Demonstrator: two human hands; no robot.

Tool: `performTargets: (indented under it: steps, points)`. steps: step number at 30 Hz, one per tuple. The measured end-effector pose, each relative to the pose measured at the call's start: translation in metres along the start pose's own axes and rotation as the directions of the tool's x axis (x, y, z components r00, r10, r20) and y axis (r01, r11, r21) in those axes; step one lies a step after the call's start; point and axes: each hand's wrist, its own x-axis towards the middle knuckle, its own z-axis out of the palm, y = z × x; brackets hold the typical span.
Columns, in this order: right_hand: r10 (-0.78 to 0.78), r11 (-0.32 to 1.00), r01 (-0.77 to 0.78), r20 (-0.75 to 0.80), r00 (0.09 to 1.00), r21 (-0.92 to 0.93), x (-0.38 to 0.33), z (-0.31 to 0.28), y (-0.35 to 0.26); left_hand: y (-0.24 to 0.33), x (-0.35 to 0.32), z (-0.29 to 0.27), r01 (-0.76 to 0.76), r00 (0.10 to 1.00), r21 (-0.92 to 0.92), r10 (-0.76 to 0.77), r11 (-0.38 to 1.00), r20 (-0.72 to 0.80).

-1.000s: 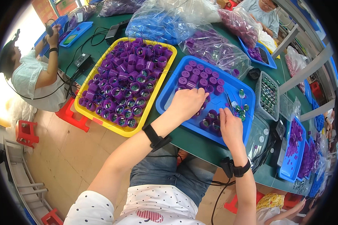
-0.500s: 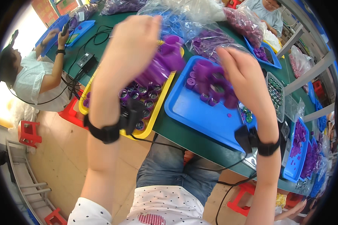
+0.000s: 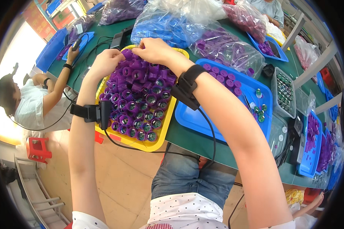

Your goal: Assembling electronic circuit boards and small plastic housings at a factory workstation.

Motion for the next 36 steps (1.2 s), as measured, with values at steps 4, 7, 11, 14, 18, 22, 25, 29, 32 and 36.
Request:
performTargets:
  steps: [4, 7, 11, 14, 18, 22, 25, 29, 32, 36]
  points:
    - [-0.004, 0.989, 0.019, -0.1, 0.995, 0.144, -0.035, -0.028, -0.012, 0.0, -0.011, -0.01, -0.029, 0.998, -0.013, 0.028, 0.999, -0.064]
    - [-0.049, 0.956, 0.113, -0.234, 0.971, 0.271, -0.076, -0.068, -0.002, 0.01, -0.017, -0.015, -0.094, 0.991, 0.012, 0.095, 0.995, -0.099]
    - [0.059, 0.937, 0.026, -0.232, 0.971, 0.347, -0.175, -0.137, 0.014, 0.083, -0.082, -0.018, -0.153, 0.95, 0.174, 0.194, 0.973, -0.246]
    - [0.206, 0.932, -0.108, -0.263, 0.943, 0.346, -0.255, -0.17, 0.013, 0.129, -0.129, 0.004, -0.349, 0.918, -0.063, 0.328, 0.935, -0.223]
    - [-0.151, 0.985, 0.091, -0.494, 0.856, -0.143, -0.358, -0.167, -0.027, 0.178, -0.154, 0.046, -0.509, 0.856, -0.167, 0.517, 0.844, 0.004]
    - [-0.549, 0.766, 0.243, -0.41, 0.728, -0.595, -0.416, -0.179, -0.066, 0.219, -0.151, 0.106, -0.627, 0.725, -0.223, 0.663, 0.747, 0.185]
    - [-0.583, 0.716, 0.199, -0.416, 0.698, -0.669, -0.442, -0.182, -0.073, 0.249, -0.141, 0.154, -0.661, 0.64, -0.286, 0.72, 0.694, 0.268]
    - [-0.534, 0.758, 0.051, -0.573, 0.621, -0.65, -0.468, -0.174, -0.068, 0.278, -0.118, 0.212, -0.656, 0.664, -0.282, 0.713, 0.7, 0.225]
    - [-0.501, 0.78, -0.049, -0.669, 0.549, -0.624, -0.482, -0.164, -0.066, 0.3, -0.097, 0.243, -0.666, 0.707, -0.171, 0.688, 0.726, 0.166]
    - [-0.469, 0.802, -0.15, -0.765, 0.441, -0.578, -0.493, -0.156, -0.067, 0.312, -0.068, 0.267, -0.681, 0.716, -0.028, 0.674, 0.732, 0.181]
